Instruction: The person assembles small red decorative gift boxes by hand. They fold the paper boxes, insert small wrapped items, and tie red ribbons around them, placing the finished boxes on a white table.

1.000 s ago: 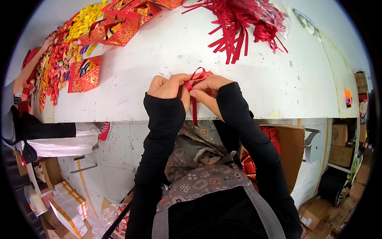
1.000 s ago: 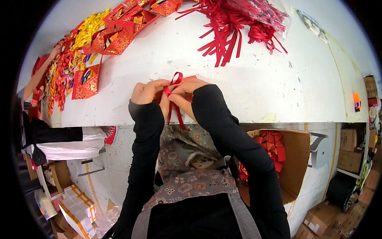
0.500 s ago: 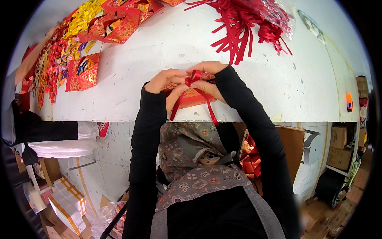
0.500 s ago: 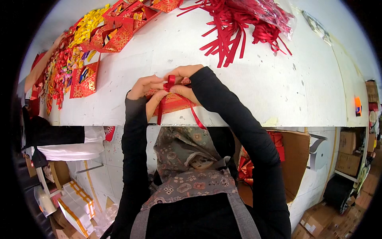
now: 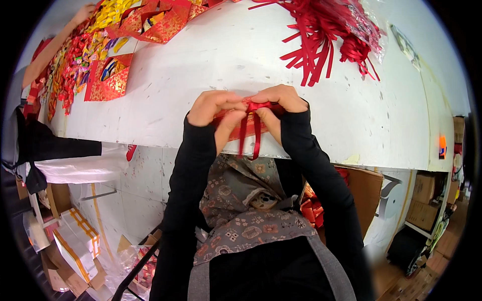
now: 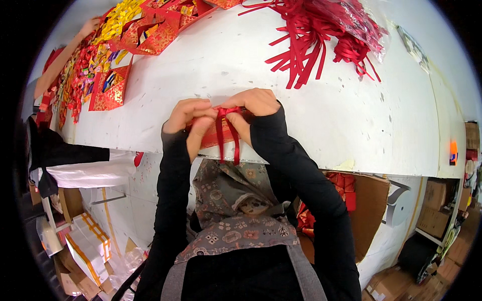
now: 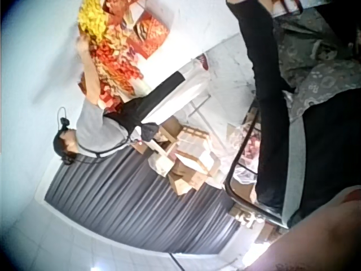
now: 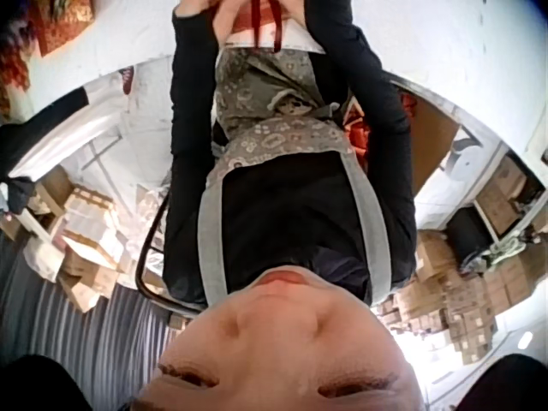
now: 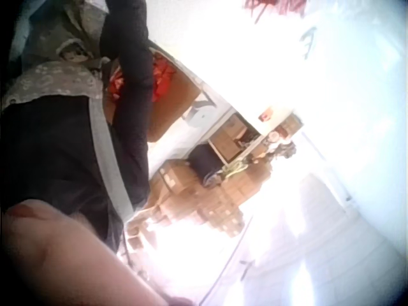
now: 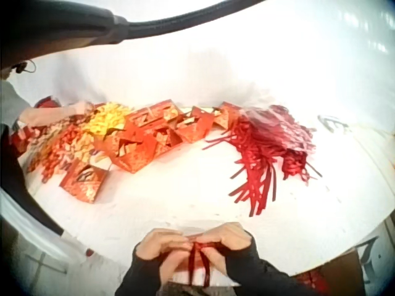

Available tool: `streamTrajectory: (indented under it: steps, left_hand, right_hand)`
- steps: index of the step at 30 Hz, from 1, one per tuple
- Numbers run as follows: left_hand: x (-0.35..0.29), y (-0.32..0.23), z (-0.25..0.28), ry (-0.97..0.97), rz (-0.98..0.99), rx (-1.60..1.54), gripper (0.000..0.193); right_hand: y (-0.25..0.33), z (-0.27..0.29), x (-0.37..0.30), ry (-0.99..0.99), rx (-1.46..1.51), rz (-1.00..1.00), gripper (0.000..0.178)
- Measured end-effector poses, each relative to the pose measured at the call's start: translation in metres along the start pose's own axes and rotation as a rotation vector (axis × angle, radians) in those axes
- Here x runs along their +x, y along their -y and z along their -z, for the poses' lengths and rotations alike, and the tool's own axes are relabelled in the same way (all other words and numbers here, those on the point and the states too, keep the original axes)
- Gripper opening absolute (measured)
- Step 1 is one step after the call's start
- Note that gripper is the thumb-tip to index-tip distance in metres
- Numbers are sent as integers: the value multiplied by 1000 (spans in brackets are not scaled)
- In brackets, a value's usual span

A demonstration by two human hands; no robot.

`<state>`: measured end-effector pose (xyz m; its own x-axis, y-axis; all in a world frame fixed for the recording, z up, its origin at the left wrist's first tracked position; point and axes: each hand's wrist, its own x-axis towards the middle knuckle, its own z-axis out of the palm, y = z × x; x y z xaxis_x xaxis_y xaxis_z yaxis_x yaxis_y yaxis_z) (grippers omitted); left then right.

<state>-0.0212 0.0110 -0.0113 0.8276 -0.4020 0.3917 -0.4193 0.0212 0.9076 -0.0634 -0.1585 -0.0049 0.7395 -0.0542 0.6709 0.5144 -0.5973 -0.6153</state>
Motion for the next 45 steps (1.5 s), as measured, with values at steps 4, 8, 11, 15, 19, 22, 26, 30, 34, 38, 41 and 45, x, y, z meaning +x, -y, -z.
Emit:
streamTrajectory:
  steps: [4, 8, 11, 15, 19, 22, 26, 30, 34, 38, 41, 45]
  left_hand:
    - [12, -8, 12, 153, -52, 169, 9]
    - [22, -16, 17, 292, 306, -1, 11]
    - [17, -14, 12, 205, 289, 72, 11]
    - [5, -11, 7, 85, -112, 313, 9]
    - [1, -4, 4, -143, -240, 358, 15]
    - [-4, -7, 1, -229, -219, 381, 18]
    - [-7, -2, -4, -258, -260, 393, 20]
    - [-14, -3, 2, -303, -323, 504, 22]
    - [-29, 8, 3, -315, -421, 540, 29]
    - [-33, 12, 4, -318, -432, 531, 34]
    - [-34, 14, 7, -304, -468, 551, 32]
    - [-37, 25, 5, -378, -498, 450, 30]
  right_hand:
    - [-2, -7, -2, 55, 182, -144, 17]
    - [-9, 0, -2, 181, 384, -401, 15]
    - [-8, 7, 5, 253, 364, -419, 17]
    - [-8, 16, 1, 222, 182, -208, 19]
    - [-2, 16, 2, 173, 69, -75, 19]
    - [-1, 12, -3, 107, 146, -145, 17]
    - [-2, 6, -6, 29, 249, -241, 12]
    - [3, 2, -4, -67, 194, -188, 11]
    - [8, 2, -7, -151, 118, -186, 13]
    - [5, 1, -15, -201, -29, -122, 16]
    - [8, -1, -20, -234, 2, -115, 17]
    - [9, -1, -22, -246, 5, -108, 18]
